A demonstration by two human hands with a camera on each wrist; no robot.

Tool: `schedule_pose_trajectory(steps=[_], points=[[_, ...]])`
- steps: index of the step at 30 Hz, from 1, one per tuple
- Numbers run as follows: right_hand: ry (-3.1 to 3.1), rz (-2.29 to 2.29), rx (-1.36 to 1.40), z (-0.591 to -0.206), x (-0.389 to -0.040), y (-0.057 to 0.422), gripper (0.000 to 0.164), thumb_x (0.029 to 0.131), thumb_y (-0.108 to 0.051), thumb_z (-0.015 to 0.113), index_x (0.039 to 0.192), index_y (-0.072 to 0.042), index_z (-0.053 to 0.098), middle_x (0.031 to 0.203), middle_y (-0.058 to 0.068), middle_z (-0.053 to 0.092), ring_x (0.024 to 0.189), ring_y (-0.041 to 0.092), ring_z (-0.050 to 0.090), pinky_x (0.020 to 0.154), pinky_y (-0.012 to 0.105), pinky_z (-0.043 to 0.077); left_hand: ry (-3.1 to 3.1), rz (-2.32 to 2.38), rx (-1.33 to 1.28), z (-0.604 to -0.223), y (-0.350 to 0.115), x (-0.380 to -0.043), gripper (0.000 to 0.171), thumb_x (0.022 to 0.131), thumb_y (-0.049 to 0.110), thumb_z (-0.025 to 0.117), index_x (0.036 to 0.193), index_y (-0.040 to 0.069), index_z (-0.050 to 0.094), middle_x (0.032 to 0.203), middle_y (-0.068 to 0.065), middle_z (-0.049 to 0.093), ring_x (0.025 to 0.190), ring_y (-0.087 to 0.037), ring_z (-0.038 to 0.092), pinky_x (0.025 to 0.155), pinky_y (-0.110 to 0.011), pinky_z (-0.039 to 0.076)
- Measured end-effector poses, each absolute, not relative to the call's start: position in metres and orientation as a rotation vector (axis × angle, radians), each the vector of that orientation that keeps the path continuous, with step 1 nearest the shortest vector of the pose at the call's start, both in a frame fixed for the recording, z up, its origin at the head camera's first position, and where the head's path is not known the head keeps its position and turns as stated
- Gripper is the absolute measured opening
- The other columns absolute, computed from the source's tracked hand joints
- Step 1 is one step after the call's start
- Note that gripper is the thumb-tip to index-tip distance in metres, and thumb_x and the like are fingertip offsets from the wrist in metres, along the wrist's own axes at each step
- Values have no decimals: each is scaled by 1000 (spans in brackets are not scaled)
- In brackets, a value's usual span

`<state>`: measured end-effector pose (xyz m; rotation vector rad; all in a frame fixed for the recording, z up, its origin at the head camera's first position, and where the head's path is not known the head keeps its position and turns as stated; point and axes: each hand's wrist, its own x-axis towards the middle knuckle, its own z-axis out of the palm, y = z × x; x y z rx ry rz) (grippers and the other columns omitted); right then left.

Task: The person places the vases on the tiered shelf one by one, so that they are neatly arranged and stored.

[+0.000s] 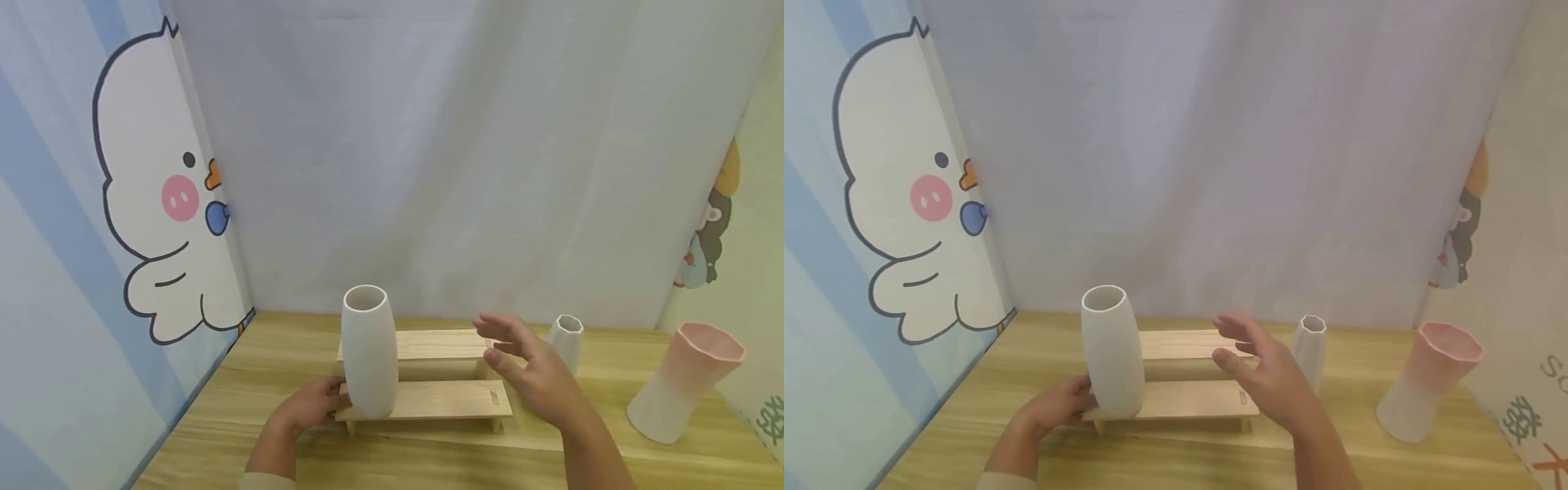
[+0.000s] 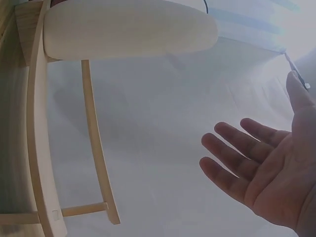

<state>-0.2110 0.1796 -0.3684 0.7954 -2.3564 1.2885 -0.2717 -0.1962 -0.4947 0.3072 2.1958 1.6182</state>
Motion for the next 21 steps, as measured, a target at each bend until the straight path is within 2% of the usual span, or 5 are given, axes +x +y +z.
schedule_pose_trajectory(steps=[6,10,21], points=[[-2385,1279,754,-362,-209,192,35,99,-15,59,133,-21,55,122,-6,66,108,14,64,91,21,49,2212,1603,289,-495,-196,-272,68,95,30,66,142,-11,40,124,-16,62,107,-24,63,88,-44,57],[-2364,1261,714,-357,-207,204,32,100,-13,58,131,-20,56,120,-2,67,106,9,64,90,16,49,2216,1597,280,-495,-196,-272,67,95,30,66,142,-10,40,124,-16,63,107,-25,64,87,-44,57],[-2304,1349,564,-348,-199,246,32,102,-8,51,135,-8,52,119,-12,65,110,-1,60,90,8,45,2239,1578,273,-496,-195,-274,68,95,31,66,143,-8,40,124,-15,63,106,-24,64,87,-43,57]])
